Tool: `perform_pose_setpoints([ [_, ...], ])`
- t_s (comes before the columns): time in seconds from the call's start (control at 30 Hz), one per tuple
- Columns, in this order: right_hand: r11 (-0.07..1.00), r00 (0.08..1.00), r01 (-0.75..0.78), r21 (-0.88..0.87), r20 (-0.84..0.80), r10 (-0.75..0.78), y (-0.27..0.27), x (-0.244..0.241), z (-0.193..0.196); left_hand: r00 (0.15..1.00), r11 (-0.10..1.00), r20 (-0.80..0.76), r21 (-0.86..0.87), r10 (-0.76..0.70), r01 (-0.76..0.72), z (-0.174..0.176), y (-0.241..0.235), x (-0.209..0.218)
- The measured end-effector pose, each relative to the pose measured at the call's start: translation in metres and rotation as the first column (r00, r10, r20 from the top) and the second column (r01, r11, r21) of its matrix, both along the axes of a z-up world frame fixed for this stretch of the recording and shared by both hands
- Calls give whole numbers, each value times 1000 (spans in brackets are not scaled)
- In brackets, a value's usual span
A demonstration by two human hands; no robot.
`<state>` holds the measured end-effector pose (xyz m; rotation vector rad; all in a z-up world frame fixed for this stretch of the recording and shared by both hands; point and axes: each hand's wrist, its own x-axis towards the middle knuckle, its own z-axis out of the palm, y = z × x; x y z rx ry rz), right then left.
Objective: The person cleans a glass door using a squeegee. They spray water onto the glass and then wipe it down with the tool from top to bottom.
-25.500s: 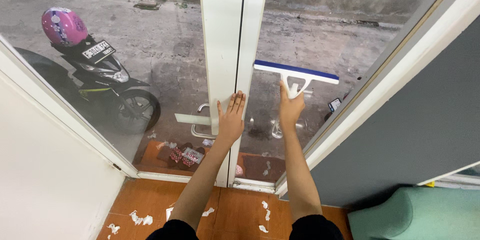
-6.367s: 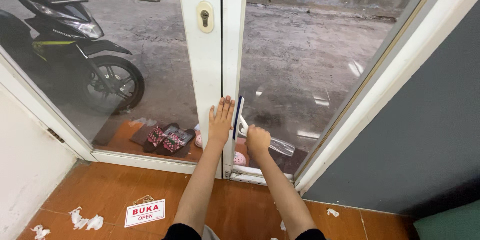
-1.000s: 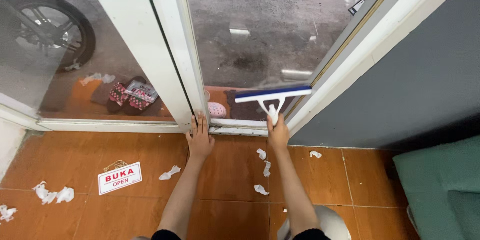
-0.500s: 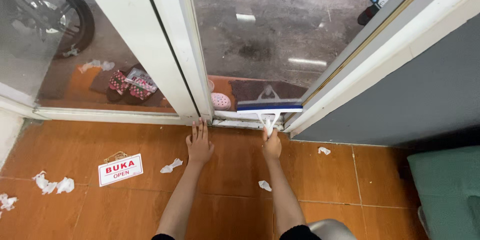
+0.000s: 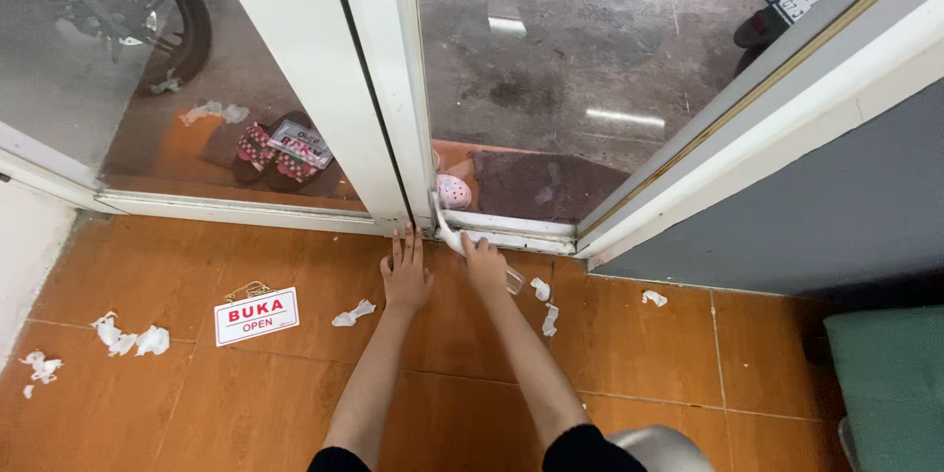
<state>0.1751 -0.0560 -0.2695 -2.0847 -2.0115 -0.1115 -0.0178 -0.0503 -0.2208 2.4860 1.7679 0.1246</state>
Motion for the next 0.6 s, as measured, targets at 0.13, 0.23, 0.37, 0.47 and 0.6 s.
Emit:
perform_pose_setpoints([
  [0.13,991,995,65,-119,78,-56,18,4,1,1000,999,19,-48,21,-20,-2,-1,-6],
  [0.23,973,988,143,-183,84,-129,11,34,4,1000,999,-12,-43,1,-1,-5,3,-5],
  [0.37,981,979,177,-84,115,-167,-12,84,11,994,997,-91,50,-55,60,-14,5,3],
  [0.47,969,970,215,-125,144,-197,-29,117,16,997,997,-25,-22,-77,76,-20,3,14],
  [0.6,904,925,376,-201,142,-353,-75,167,28,989,988,-55,49,-141,143,-24,-5,22],
])
